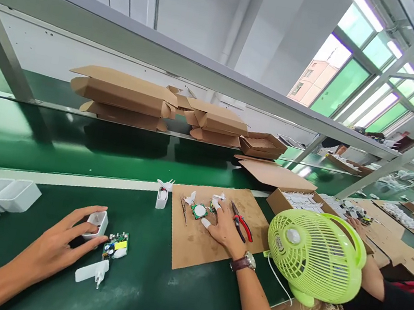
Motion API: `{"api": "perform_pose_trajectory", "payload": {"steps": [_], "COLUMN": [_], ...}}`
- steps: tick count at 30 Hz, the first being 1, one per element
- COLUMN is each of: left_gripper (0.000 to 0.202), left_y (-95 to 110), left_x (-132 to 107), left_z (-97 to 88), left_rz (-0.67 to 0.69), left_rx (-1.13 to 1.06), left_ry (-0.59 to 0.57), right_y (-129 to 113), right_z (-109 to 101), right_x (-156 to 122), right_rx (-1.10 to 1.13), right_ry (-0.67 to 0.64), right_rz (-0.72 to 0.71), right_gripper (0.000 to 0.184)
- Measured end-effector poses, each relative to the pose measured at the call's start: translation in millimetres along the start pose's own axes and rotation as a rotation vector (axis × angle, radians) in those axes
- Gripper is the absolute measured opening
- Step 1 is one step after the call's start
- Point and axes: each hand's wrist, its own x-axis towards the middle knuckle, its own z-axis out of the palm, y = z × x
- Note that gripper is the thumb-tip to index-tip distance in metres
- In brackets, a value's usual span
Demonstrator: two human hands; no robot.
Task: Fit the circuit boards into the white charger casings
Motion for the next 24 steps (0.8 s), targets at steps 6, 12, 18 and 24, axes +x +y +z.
{"api": "perform_pose_trajectory", "payload": {"steps": [6, 12, 18, 24], "left_gripper": [0.025, 0.018, 0.015, 0.010], "left_y": [13, 10, 5, 10], "left_x": [5, 4, 5, 4], "left_z": [2.1, 2.1, -1.5, -3.0], "left_rz": [-0.041, -0.126, -0.176, -0.210], "left_rx": [-0.030, -0.032, -0.021, -0.038], "left_ry": [-0.029, -0.061, -0.051, -0.087], "right_y": [-46, -152, -185, -175], "right_z": [-14, 8, 41, 38], "right_x": [5, 13, 35, 23], "right_rx": [0.149, 0.261, 0.337, 0.396], "right_ry": [0.094, -0.292, -0.337, -0.299], "right_rz": [-0.111, -0.390, -0.495, -0.437], "right_gripper": [0.043, 0.042, 0.030, 0.056]}}
